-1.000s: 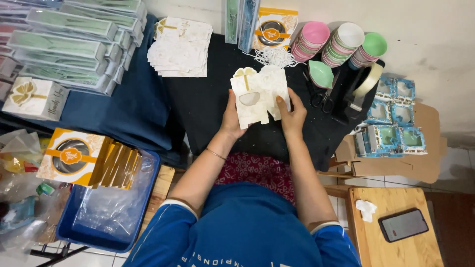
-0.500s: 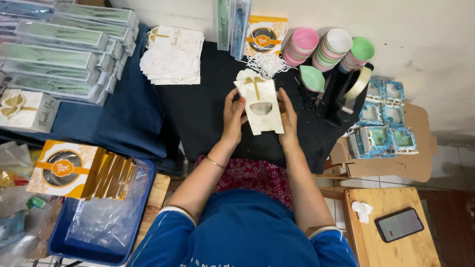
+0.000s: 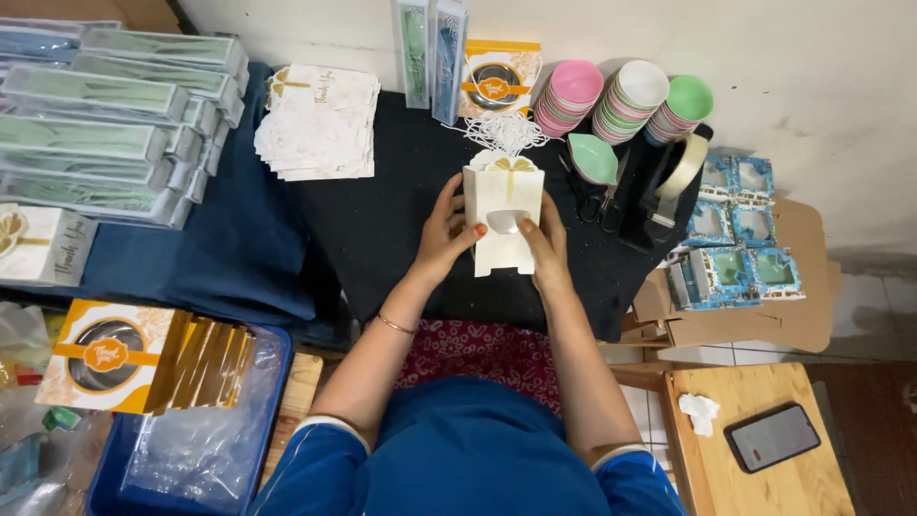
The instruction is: Folding cardboard templates into small gift boxes and placing a small green cup inside each one.
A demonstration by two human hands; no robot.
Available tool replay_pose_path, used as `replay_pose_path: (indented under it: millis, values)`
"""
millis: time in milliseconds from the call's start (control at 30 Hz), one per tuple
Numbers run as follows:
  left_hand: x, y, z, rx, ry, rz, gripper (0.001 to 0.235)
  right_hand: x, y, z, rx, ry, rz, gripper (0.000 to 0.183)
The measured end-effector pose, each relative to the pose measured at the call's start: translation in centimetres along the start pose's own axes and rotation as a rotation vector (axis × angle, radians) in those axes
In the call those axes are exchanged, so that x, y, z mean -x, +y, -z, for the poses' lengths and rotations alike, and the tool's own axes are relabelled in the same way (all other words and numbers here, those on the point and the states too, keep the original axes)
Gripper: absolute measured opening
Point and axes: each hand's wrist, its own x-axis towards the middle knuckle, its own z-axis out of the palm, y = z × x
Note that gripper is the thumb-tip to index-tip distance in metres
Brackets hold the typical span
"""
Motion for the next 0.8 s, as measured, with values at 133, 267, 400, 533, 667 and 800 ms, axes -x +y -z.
replay_pose_path:
  millis: [133,267,400,533,667,800]
  values:
    - [-0.3,-1.3,0.5,0.085,0.056,0.040,0.103,0.0,0.1,-0.4,0.002,-0.006,0.007,0.077]
    - [-0.4,-1.4,0.5,0.132,0.064,0.048,0.100,-0.2,-0.5,-0.6,0.002,-0.032,0.014,0.087]
    - [-0.1,-1.3,1.0,0.271,0.093,0.081,0.092,-0.7,-0.4,-0.2,-0.054,-0.022,-0.119,0.102]
    - [-0.2,-2.7,2.4,0.530,0.083,0.130,0.075,-0.8,-0.4,-0.2,-0.086,0.063,-0.161,0.086]
    - [-0.4,-7.2,4.4,0.786,0.205,0.251,0.055,-0.8,-0.7,-0.5,-0.109,0.115,-0.178,0.074]
    - [0.3,-3.7,3.0,0.839,0.258,0.309,0.049,-0.8,-0.6,-0.5,-0.142,0.117,-0.152,0.067]
